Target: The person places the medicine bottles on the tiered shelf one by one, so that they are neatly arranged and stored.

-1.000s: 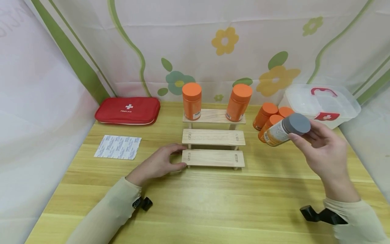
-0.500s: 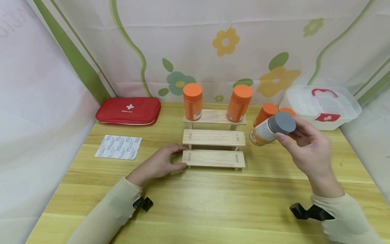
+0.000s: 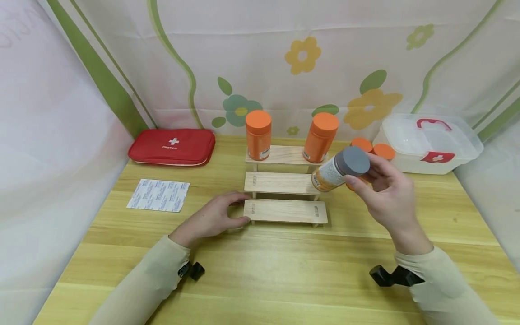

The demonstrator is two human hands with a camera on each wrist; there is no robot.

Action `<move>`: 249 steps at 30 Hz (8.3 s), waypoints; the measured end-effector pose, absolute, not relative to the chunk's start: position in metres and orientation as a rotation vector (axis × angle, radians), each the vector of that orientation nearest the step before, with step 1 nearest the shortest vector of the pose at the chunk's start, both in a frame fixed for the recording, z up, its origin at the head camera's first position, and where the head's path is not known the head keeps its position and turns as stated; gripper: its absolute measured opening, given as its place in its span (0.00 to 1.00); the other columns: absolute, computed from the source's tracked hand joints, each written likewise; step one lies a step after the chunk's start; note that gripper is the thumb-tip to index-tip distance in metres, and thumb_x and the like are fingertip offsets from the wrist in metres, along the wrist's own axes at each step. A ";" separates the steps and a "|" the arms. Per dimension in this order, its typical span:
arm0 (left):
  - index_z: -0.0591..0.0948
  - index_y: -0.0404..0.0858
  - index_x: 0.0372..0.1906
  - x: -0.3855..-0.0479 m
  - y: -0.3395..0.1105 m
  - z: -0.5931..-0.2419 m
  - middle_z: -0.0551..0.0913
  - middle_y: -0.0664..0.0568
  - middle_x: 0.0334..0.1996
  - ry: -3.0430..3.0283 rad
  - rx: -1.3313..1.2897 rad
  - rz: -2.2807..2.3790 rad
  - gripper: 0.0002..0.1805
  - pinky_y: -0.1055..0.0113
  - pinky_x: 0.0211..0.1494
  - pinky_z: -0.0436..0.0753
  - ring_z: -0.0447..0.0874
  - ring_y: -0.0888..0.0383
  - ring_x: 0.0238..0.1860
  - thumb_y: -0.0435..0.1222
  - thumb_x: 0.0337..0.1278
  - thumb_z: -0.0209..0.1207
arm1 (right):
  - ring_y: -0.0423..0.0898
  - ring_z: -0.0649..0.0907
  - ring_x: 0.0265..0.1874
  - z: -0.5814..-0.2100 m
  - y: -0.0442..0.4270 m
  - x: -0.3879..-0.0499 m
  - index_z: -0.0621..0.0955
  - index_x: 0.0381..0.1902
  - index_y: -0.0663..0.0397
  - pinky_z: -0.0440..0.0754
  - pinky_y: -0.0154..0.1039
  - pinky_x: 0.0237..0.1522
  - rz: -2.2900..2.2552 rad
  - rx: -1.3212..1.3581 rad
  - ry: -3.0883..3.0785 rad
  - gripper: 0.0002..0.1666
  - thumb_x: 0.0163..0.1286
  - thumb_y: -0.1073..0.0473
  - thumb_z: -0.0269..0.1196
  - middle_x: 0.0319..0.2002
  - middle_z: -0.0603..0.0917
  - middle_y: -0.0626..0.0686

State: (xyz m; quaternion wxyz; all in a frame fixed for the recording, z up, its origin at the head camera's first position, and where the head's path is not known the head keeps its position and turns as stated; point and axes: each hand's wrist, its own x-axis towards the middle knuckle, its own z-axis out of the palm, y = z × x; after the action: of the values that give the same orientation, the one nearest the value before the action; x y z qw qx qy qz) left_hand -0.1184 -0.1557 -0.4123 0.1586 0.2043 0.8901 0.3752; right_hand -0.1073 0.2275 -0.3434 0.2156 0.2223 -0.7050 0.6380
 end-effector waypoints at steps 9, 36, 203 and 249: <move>0.80 0.41 0.73 -0.118 -0.157 -0.412 0.82 0.47 0.71 2.559 0.596 1.065 0.33 0.45 0.79 0.77 0.79 0.47 0.73 0.44 0.66 0.74 | 0.39 0.90 0.51 -0.351 0.203 -0.116 0.80 0.63 0.80 0.89 0.29 0.56 1.767 0.694 -1.972 0.33 0.56 0.87 0.69 0.54 0.90 0.46; 0.79 0.41 0.74 -0.120 -0.153 -0.412 0.81 0.47 0.71 2.535 0.565 1.057 0.33 0.47 0.80 0.77 0.79 0.48 0.72 0.44 0.66 0.73 | 0.37 0.88 0.54 -0.354 0.138 -0.135 0.80 0.67 0.72 0.87 0.29 0.60 1.792 0.659 -2.182 0.32 0.64 0.76 0.73 0.59 0.85 0.65; 0.80 0.41 0.72 -0.119 -0.149 -0.405 0.82 0.47 0.71 2.597 0.555 0.937 0.33 0.45 0.78 0.78 0.80 0.46 0.71 0.47 0.65 0.74 | 0.22 0.81 0.52 -0.406 0.310 -0.126 0.72 0.78 0.63 0.80 0.14 0.52 1.402 -0.214 -2.536 0.40 0.77 0.50 0.70 0.72 0.79 0.70; 0.80 0.40 0.71 -0.118 -0.149 -0.406 0.83 0.47 0.70 2.601 0.589 0.944 0.34 0.46 0.77 0.79 0.81 0.47 0.71 0.47 0.65 0.74 | 0.54 0.87 0.63 -0.415 0.291 -0.140 0.78 0.75 0.57 0.83 0.16 0.47 1.335 -0.318 -2.523 0.39 0.73 0.45 0.72 0.69 0.84 0.64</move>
State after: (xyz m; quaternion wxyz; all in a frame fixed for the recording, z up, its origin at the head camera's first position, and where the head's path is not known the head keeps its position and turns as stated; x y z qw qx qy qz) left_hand -0.1179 -0.1489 -0.4056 0.1556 0.2058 0.9081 0.3297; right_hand -0.1402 0.2914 -0.4151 0.1345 -0.1098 -0.8705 0.4605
